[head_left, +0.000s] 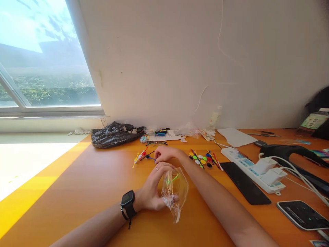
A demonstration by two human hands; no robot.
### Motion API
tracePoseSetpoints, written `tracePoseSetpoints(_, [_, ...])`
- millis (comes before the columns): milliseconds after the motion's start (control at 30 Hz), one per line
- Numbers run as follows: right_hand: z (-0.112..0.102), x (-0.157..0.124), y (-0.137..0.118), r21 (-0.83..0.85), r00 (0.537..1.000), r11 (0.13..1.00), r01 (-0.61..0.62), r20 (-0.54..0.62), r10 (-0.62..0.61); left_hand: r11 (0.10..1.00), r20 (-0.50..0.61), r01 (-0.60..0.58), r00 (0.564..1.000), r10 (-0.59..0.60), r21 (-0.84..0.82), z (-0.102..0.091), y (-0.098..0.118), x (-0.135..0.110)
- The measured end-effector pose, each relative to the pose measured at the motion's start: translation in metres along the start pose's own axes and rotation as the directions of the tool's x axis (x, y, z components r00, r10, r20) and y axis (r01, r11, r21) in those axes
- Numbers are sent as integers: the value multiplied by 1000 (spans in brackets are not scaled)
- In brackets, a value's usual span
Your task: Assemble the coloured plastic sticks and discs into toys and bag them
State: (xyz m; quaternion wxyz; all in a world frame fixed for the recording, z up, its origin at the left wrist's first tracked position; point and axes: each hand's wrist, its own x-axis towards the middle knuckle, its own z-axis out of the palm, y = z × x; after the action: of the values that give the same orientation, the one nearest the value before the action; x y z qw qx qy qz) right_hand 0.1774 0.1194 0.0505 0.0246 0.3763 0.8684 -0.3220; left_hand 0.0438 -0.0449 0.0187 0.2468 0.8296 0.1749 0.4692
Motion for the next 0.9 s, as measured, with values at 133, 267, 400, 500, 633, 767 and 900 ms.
tracePoseSetpoints(133, [-13,-5,10,32,994,999,-28,106,25,1000,-20,-30,999,30,3,-1,1,-1])
tracePoseSetpoints(267, [-25,-16,18,93,983,994,-51,181,33,1000,-5,17,1000,-17,12,-1,0,-2])
tracePoseSetpoints(400, [-45,-35,25,175,991,984,-34,131,11,996,21,86,996,-86,14,-1,2,-3])
tracePoseSetpoints(500, [-63,-54,25,224,1000,975,5,17,-9,994,19,110,994,-110,-2,-1,1,-3])
tracePoseSetpoints(633, [-84,-87,13,338,975,931,141,-210,-72,989,13,146,989,-146,-9,0,-2,-5])
tracePoseSetpoints(767, [-96,-121,-12,377,941,884,277,-294,-170,980,-21,201,979,-201,-2,1,-5,-6])
tracePoseSetpoints(900, [-100,-146,-36,340,901,866,367,-362,-240,968,-86,249,965,-247,18,2,-9,-6])
